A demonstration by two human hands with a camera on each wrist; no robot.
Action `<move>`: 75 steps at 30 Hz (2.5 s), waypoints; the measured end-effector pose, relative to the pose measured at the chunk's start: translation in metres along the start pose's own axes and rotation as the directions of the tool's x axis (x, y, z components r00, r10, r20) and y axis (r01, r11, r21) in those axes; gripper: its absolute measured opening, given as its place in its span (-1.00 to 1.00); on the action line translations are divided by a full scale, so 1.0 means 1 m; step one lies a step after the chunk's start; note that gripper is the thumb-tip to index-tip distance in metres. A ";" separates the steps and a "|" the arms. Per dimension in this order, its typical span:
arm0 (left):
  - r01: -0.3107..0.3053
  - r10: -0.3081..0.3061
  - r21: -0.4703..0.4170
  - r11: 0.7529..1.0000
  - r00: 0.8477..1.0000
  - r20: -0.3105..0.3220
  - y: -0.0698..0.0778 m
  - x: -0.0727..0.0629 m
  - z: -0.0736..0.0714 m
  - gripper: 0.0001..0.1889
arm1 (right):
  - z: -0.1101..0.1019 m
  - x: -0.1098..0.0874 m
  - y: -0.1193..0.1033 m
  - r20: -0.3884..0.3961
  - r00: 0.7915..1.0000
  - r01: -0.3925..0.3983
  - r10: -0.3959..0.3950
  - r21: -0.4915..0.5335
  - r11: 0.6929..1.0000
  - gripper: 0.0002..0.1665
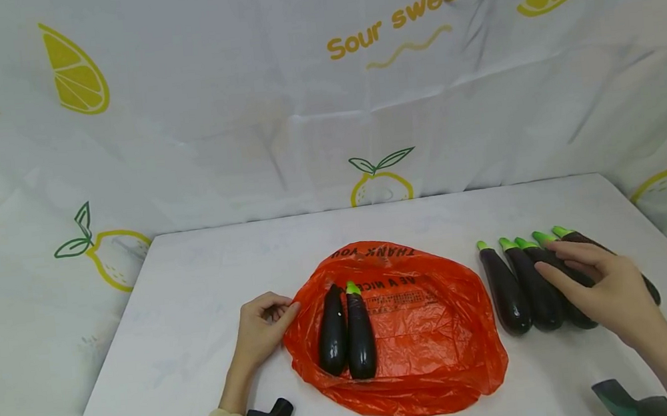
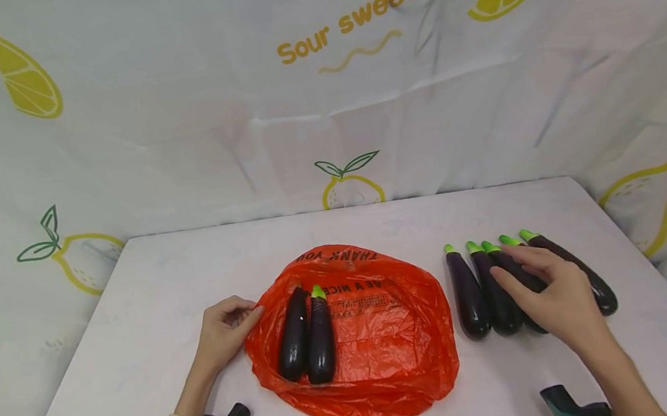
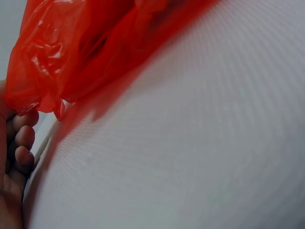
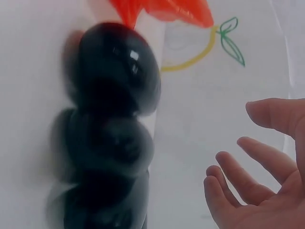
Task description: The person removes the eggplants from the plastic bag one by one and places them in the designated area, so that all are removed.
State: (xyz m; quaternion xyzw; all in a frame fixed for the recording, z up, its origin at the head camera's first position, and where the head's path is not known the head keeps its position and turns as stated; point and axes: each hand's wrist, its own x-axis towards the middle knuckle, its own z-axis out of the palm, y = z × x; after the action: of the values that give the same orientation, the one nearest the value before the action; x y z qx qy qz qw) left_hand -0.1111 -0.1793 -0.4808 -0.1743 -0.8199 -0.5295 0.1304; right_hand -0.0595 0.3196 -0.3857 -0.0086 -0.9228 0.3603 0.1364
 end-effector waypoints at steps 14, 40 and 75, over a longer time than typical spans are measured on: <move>0.010 -0.010 -0.023 1.000 1.000 0.005 0.001 0.001 -0.001 -0.95 | 0.031 -0.007 -0.047 0.040 0.991 0.125 -0.131 0.134 0.983 -0.47; 0.016 -0.016 -0.015 1.000 1.000 0.007 0.001 0.001 0.000 -0.97 | 0.098 -0.026 -0.114 0.322 0.935 0.039 -0.145 0.312 0.949 -0.48; 0.031 -0.031 -0.022 0.999 1.000 0.002 0.002 0.002 -0.001 -0.96 | 0.174 -0.039 -0.138 0.489 0.872 -0.204 -0.025 0.409 0.889 -0.21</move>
State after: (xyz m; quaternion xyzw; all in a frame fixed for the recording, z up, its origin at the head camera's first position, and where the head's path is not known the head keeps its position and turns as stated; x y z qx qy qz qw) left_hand -0.1120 -0.1792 -0.4785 -0.1633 -0.8169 -0.5401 0.1195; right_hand -0.0551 0.0979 -0.4253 0.0691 -0.8176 0.5596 -0.1164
